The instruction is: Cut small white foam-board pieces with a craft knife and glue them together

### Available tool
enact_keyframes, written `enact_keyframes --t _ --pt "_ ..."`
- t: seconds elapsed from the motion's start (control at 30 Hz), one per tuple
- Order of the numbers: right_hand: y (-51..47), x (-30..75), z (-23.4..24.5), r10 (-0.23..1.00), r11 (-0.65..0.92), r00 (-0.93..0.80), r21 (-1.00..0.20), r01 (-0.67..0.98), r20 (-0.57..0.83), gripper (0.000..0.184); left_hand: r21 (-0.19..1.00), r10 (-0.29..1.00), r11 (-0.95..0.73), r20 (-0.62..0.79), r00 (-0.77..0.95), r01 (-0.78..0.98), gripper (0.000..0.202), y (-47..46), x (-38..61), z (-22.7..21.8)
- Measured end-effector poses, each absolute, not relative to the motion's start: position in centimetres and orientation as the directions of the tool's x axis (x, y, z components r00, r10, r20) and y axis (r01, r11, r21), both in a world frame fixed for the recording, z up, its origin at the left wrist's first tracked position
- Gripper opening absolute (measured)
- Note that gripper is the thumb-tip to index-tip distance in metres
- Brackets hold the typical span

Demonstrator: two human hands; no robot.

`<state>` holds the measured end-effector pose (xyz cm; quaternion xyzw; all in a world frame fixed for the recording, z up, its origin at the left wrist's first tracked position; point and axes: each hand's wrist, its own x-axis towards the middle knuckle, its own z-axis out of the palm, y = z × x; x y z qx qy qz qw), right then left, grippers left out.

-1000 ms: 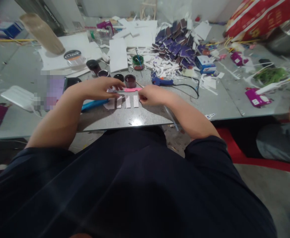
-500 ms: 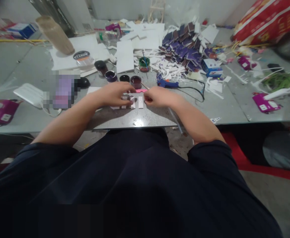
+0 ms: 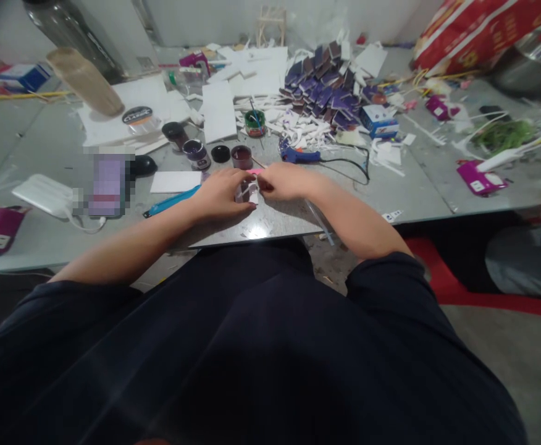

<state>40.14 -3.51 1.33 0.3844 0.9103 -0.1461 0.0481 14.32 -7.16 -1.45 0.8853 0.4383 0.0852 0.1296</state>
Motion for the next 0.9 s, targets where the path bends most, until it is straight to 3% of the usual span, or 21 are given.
enact_keyframes --t 0.2,0.63,0.9 --pt "-3.43 40.10 1.35 0.672 0.667 -0.712 -0.251 0.702 -0.205 0.011 0.293 0.802 -0.578 0.031 0.597 0.761 0.081 -7.21 14.27 -1.70" --pt "-3.52 39.94 1.36 0.675 0.659 -0.709 -0.265 0.704 -0.204 0.014 0.283 0.742 -0.654 0.060 0.667 0.701 0.064 -6.64 13.73 -1.32" --pt "-3.67 39.76 1.56 0.680 0.663 -0.707 -0.249 0.706 -0.196 0.014 0.268 0.719 -0.683 0.082 0.690 0.680 0.042 -6.41 13.69 -1.80"
